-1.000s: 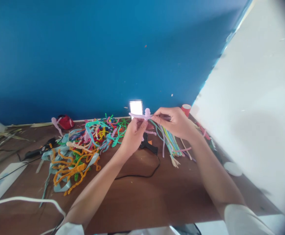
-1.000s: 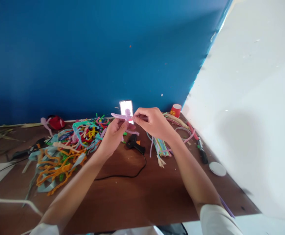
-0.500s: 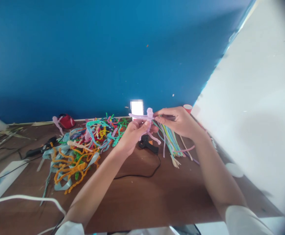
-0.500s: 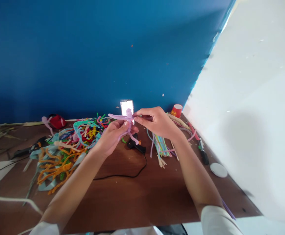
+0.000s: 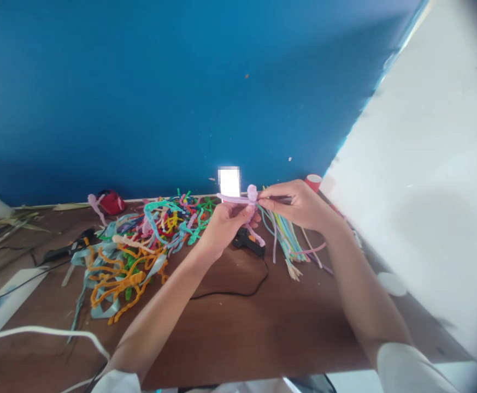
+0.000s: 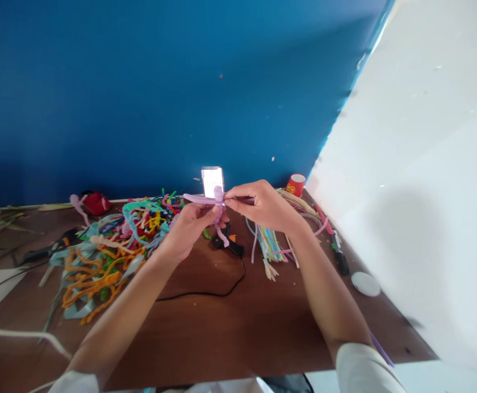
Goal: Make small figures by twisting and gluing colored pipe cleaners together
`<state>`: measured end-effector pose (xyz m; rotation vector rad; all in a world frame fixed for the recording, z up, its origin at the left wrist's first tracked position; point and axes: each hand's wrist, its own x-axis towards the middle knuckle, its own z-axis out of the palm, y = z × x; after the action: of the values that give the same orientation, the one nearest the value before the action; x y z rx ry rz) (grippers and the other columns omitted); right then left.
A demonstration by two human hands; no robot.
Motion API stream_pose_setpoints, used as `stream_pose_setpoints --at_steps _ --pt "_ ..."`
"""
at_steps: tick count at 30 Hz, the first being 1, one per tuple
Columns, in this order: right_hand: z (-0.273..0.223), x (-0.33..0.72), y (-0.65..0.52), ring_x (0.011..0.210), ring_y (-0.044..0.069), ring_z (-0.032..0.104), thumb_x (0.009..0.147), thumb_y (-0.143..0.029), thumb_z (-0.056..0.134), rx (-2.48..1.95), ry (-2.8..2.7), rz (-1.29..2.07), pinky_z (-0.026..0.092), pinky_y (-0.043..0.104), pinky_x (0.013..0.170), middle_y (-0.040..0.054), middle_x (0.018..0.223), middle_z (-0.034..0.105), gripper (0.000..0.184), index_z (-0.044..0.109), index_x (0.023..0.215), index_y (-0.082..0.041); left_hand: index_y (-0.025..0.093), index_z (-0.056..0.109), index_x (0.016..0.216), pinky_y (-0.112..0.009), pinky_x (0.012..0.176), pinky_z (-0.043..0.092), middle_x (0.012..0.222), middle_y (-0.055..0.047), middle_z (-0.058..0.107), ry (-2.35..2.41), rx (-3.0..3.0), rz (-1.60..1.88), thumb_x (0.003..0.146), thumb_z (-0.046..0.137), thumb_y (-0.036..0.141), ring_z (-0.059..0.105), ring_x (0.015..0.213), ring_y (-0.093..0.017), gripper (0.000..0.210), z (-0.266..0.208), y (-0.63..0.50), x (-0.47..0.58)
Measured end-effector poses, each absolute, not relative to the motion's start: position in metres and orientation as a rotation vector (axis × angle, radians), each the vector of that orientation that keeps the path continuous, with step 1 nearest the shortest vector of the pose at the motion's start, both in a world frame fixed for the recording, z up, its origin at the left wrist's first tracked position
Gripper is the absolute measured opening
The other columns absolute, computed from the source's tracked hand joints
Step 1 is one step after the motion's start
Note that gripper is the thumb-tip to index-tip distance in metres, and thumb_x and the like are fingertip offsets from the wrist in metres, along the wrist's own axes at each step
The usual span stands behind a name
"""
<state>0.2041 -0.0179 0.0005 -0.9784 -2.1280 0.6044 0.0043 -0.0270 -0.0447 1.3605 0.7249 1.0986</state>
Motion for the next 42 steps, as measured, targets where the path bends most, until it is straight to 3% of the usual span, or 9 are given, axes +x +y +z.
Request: stream_pose_setpoints --at_steps 5,15,21,30,37,42 --pt "0.004 0.201 -0.02 0.065 0.013 0.05 0.093 -0.043 0.058 -1.032 -2.182 0.623 0.035 0.027 0.06 -0.001 0.072 0.064 0.029 0.07 0.084 -0.019 0.011 0.07 0.094 -0.023 0.063 0.054 0.08 -0.007 0.071 0.741 1.387 1.08 0.084 0.071 0.041 0.066 0.069 -0.013 0.032 -0.043 -0.028 0.006" --pt "0.004 0.199 -0.02 0.063 0.011 0.047 0.092 -0.043 0.059 -1.025 -2.159 0.595 0.034 0.027 0.059 -0.0024 0.069 0.06 0.029 0.069 0.08 -0.018 0.015 0.065 0.102 -0.024 0.057 0.055 0.076 -0.004 0.07 0.734 1.279 1.225 0.086 0.067 0.047 0.065 0.061 -0.013 0.036 -0.047 -0.032 0.016" --pt "0.003 0.197 -0.02 0.072 0.014 0.058 0.092 -0.043 0.06 -1.028 -2.142 0.608 0.039 0.027 0.065 0.0 0.079 0.07 0.027 0.072 0.087 -0.019 0.017 0.067 0.093 -0.026 0.07 0.056 0.078 -0.003 0.068 0.74 1.22 1.285 0.084 0.07 0.043 0.066 0.072 -0.013 0.028 -0.04 -0.034 0.016" --pt "0.002 0.2 -0.016 0.077 0.017 0.062 0.094 -0.04 0.058 -1.001 -2.119 0.432 0.042 0.029 0.068 0.002 0.085 0.072 0.026 0.072 0.087 -0.02 0.017 0.067 0.087 -0.021 0.066 0.051 0.083 -0.004 0.071 0.798 1.105 1.278 0.081 0.072 0.039 0.067 0.079 -0.014 0.024 -0.031 -0.034 0.006" --pt "0.003 0.202 -0.015 0.076 0.016 0.061 0.096 -0.035 0.058 -0.882 -2.116 0.282 0.043 0.03 0.071 0.0027 0.084 0.069 0.022 0.072 0.088 -0.02 0.017 0.065 0.08 -0.022 0.064 0.053 0.081 -0.002 0.07 0.71 1.053 1.193 0.077 0.076 0.034 0.066 0.073 -0.012 0.021 -0.027 -0.032 0.001" --pt "-0.001 0.2 -0.012 0.077 0.017 0.061 0.096 -0.036 0.058 -0.866 -2.11 0.249 0.043 0.031 0.072 0.0037 0.085 0.069 0.021 0.072 0.091 -0.021 0.016 0.063 0.075 -0.02 0.055 0.047 0.07 0.0 0.067 0.671 1.045 1.245 0.076 0.077 0.031 0.061 0.06 -0.009 0.021 -0.027 -0.03 0.001"
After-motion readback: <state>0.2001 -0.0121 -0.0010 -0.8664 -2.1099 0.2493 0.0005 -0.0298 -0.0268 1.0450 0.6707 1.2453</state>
